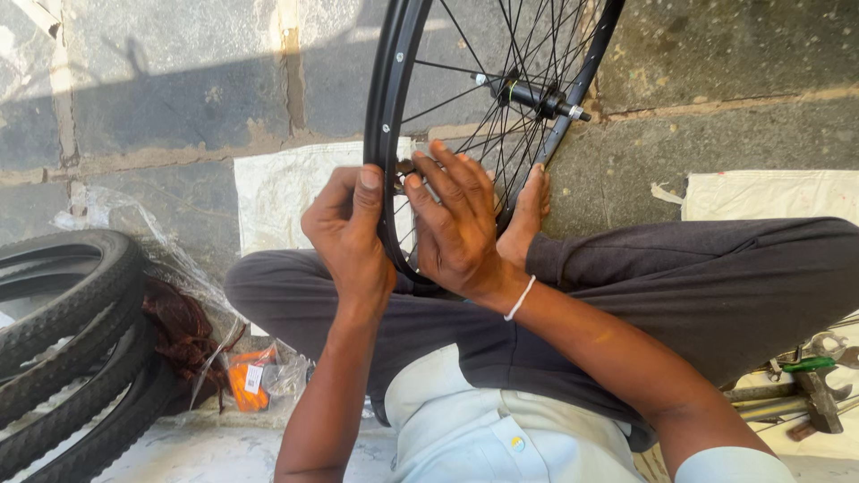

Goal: The person holds a bicycle wheel and manually threads or adjusts spoke nipples into the rim by hand, rotating the wheel to reach different spokes.

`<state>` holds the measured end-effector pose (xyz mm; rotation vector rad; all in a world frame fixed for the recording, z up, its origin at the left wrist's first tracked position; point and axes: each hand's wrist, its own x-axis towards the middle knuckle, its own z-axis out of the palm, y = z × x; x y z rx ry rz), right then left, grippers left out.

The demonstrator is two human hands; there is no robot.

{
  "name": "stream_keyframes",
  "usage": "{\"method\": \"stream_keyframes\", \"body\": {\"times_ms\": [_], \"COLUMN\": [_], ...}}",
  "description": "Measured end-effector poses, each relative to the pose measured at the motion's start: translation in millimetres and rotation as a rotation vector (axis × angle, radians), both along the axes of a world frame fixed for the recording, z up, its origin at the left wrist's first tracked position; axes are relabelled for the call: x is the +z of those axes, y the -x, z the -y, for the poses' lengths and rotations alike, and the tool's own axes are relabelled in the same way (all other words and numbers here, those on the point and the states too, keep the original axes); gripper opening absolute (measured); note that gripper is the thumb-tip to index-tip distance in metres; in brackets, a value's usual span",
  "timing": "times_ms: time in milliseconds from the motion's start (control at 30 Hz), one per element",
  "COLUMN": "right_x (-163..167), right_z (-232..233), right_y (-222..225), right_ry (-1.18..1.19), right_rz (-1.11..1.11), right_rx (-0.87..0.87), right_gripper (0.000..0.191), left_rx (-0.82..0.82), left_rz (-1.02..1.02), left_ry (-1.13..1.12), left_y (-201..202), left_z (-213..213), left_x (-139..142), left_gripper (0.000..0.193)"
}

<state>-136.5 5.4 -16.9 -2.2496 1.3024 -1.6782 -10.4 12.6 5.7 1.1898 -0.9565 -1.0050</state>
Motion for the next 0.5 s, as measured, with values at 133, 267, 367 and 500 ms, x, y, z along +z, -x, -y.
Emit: {"method": "stream_keyframes", "body": {"times_ms": [133, 267, 367, 500], "right_x": [22.2, 28.6, 32.4, 35.4], "right_z": [8.9, 60.8, 65.8, 35.3], "right_y": [22.0, 52.8, 63.5, 43.5], "right_ry": [-0.397, -0.985, -0.971, -0.377], "right_rz": [0.178, 0.402, 0.283, -0.159], "right_rx": [0.349, 0.923, 0.995, 0.401], "right_gripper": [0.040, 0.048, 0.045, 0.026], "left_rx": [-0.067, 0.034, 0.092, 0.079], "left_rz": [-0.122, -0.103, -0.031, 0.110], "left_ry": [0.012, 0.105, 0.260, 0.281], "left_y": [-0.9, 5.0, 7.9, 11.7], "left_z": [0.2, -5.4, -21.9, -37.5], "left_x": [0.3, -11.6, -24.5, -37.1], "left_gripper": [0.030, 0.026, 0.020, 0.035]}}
